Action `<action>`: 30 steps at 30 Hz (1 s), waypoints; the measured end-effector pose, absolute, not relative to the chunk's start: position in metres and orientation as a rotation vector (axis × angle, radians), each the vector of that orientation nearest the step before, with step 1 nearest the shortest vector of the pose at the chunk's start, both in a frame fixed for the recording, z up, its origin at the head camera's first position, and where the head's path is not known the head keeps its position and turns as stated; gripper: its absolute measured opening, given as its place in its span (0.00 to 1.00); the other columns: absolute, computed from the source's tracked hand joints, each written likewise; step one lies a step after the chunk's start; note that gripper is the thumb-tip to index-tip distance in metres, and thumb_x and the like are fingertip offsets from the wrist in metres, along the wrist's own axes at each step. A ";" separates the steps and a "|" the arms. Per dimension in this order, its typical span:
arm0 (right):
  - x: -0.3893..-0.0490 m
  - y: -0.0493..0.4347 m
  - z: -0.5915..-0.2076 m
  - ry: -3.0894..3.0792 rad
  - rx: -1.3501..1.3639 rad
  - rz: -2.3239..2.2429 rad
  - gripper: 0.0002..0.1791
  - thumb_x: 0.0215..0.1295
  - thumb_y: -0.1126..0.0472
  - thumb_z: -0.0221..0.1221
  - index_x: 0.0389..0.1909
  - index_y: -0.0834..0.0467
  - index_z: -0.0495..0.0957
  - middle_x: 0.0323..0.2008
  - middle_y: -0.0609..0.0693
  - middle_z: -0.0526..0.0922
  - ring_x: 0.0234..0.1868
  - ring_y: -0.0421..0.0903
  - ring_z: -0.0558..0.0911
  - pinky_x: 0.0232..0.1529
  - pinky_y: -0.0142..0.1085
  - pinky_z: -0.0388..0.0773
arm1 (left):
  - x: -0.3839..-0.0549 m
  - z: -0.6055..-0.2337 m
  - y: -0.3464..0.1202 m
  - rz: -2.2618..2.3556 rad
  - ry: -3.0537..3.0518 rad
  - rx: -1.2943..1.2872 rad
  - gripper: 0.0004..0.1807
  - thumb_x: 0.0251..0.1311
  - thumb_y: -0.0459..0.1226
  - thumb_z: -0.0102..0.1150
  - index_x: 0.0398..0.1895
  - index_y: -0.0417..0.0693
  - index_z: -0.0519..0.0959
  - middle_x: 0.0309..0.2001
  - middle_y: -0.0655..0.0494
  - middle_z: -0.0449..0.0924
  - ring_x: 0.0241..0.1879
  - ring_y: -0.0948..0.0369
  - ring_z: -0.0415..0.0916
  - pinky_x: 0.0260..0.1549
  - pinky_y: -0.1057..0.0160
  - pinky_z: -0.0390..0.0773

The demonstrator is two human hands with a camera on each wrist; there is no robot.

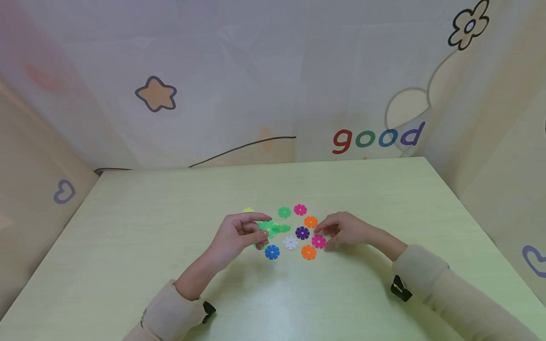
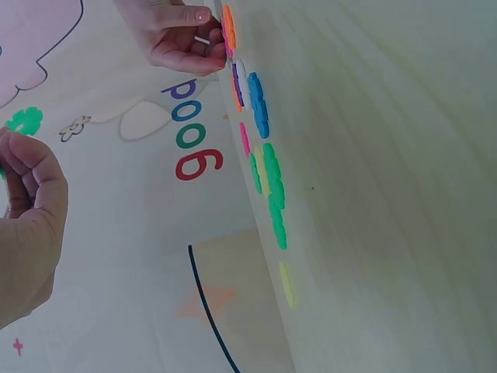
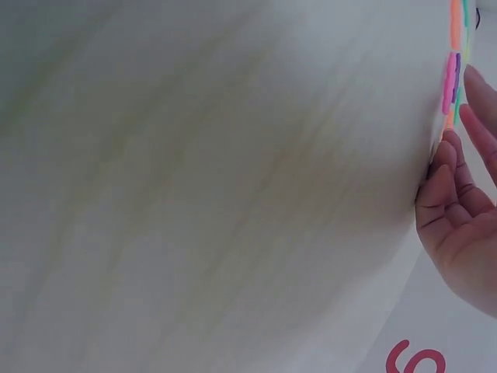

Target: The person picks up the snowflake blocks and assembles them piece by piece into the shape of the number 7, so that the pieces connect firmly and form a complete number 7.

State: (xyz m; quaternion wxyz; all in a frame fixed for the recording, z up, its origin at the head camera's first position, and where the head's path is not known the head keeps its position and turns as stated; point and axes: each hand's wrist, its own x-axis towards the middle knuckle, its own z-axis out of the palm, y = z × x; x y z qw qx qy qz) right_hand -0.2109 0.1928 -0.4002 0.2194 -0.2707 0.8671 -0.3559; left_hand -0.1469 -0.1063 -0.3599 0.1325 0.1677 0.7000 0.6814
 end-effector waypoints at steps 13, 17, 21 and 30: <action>-0.217 0.191 -0.411 2.439 -0.842 -0.942 0.14 0.47 0.66 0.68 0.38 0.58 0.82 0.26 0.48 0.73 0.26 0.43 0.70 0.28 0.31 0.69 | -0.146 -0.361 -0.107 1.999 2.013 0.524 0.17 0.55 0.25 0.57 0.50 0.31 0.73 0.22 0.56 0.79 0.24 0.55 0.76 0.36 0.61 0.78; -0.215 0.189 -0.409 2.459 -0.815 -0.932 0.12 0.46 0.66 0.68 0.35 0.58 0.80 0.26 0.47 0.74 0.28 0.43 0.70 0.29 0.31 0.70 | -0.146 -0.361 -0.107 2.000 2.014 0.519 0.17 0.55 0.25 0.57 0.49 0.32 0.74 0.22 0.56 0.79 0.24 0.59 0.76 0.37 0.60 0.78; -0.213 0.188 -0.407 2.475 -0.787 -0.932 0.10 0.47 0.67 0.67 0.31 0.57 0.78 0.24 0.46 0.73 0.28 0.43 0.70 0.30 0.33 0.71 | -0.147 -0.361 -0.107 2.000 2.016 0.512 0.17 0.55 0.25 0.57 0.49 0.32 0.74 0.22 0.56 0.79 0.23 0.61 0.76 0.36 0.60 0.78; -0.208 0.191 -0.404 2.427 -0.763 -1.042 0.04 0.54 0.69 0.61 0.30 0.60 0.78 0.21 0.47 0.74 0.24 0.43 0.71 0.26 0.33 0.72 | -0.148 -0.363 -0.107 1.992 2.021 0.504 0.17 0.55 0.26 0.58 0.50 0.31 0.73 0.23 0.56 0.79 0.24 0.60 0.77 0.37 0.60 0.79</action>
